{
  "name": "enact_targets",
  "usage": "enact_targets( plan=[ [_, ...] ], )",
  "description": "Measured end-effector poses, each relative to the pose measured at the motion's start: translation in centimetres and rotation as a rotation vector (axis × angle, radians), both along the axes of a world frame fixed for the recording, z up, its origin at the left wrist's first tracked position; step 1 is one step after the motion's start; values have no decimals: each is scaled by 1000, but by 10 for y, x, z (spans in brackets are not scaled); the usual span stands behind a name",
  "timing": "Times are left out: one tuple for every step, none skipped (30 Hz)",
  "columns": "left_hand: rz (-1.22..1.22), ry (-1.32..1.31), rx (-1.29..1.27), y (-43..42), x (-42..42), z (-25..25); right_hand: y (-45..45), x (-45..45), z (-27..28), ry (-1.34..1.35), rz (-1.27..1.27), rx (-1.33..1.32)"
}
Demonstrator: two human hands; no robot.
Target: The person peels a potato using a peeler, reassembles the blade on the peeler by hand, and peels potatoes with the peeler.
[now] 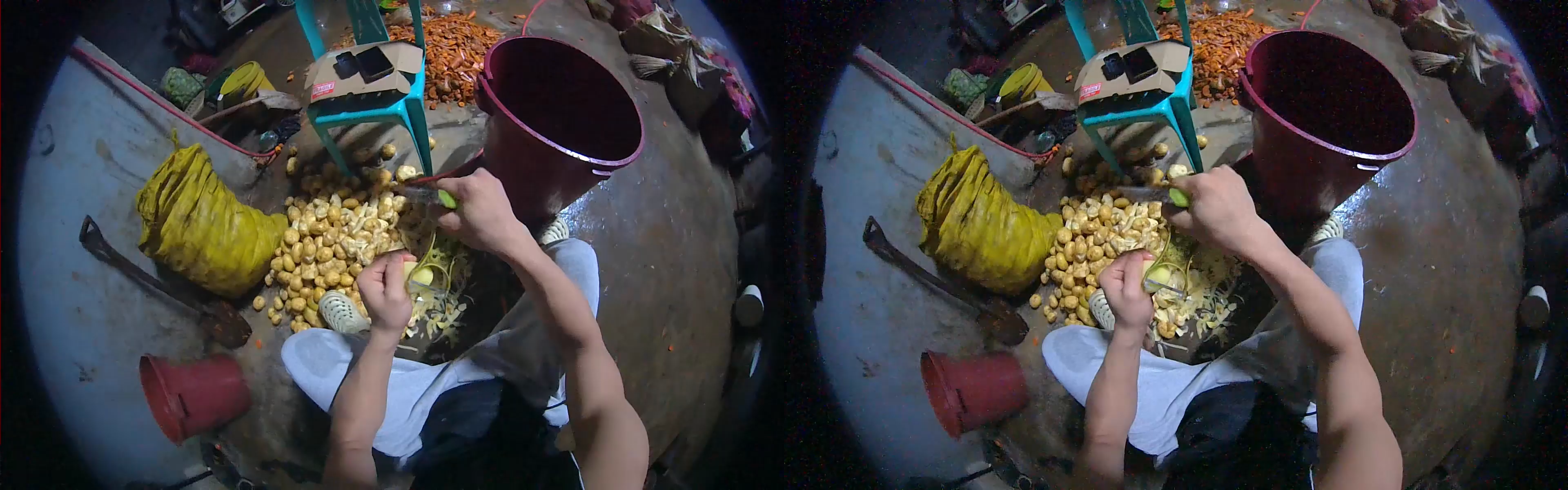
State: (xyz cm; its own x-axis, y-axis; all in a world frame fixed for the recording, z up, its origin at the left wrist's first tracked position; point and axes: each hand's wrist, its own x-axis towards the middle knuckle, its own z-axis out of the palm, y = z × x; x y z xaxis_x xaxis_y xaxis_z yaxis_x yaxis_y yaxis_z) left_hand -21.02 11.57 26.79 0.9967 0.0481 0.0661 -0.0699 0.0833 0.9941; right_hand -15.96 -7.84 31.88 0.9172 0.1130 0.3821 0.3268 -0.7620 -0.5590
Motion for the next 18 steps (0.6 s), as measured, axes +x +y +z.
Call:
enact_targets(
  plan=[
    [6, -47, 50, 0, 0, -1, -1, 4, -6, 6, 1, 7],
    [9, -96, 100, 0, -1, -1, -5, 14, -18, 93, -59, 53],
    [8, -101, 99, 1, -1, 0, -9, 23, -22, 170, -119, 94],
    [-65, 93, -162, 2, -2, 2, -13, 30, -25, 277, -180, 120],
    [-140, 291, -420, 3, -1, 4, -15, 30, -31, 272, -184, 121],
    [34, 380, -412, -9, -1, 12, -9, 23, -28, 190, -116, 211],
    [37, 384, -414, -6, -2, 8, -2, 16, -25, 111, -46, 298],
    [-13, 409, -483, -2, -1, 2, 2, 10, -18, -94, 28, 167],
    [-64, 436, -549, 0, 0, 2, 3, 13, -20, -93, 29, 169],
    [8, 477, -549, -3, 0, 3, 2, 16, -25, -48, -48, 199],
    [9, 477, -549, -2, -1, 4, 1, 21, -30, -8, -125, 226],
    [-28, 534, -596, -1, 0, 5, -2, 26, -30, 139, -179, 344],
    [-68, 594, -638, 1, 1, 6, -2, 26, -33, 133, -179, 345],
    [-92, 618, -680, 3, 2, 3, -1, 24, -36, 120, -158, 377],
    [-92, 621, -681, 5, 0, -3, 1, 21, -37, 113, -135, 407],
    [-173, 582, -799, 6, -1, -10, 6, 18, -28, -45, 54, 364],
    [-255, 541, -913, 7, -2, -14, 11, 10, -18, -374, 49, 177],
    [-124, 682, -804, 2, 0, 3, 9, 17, -31, -373, -3, 218]
  ],
)
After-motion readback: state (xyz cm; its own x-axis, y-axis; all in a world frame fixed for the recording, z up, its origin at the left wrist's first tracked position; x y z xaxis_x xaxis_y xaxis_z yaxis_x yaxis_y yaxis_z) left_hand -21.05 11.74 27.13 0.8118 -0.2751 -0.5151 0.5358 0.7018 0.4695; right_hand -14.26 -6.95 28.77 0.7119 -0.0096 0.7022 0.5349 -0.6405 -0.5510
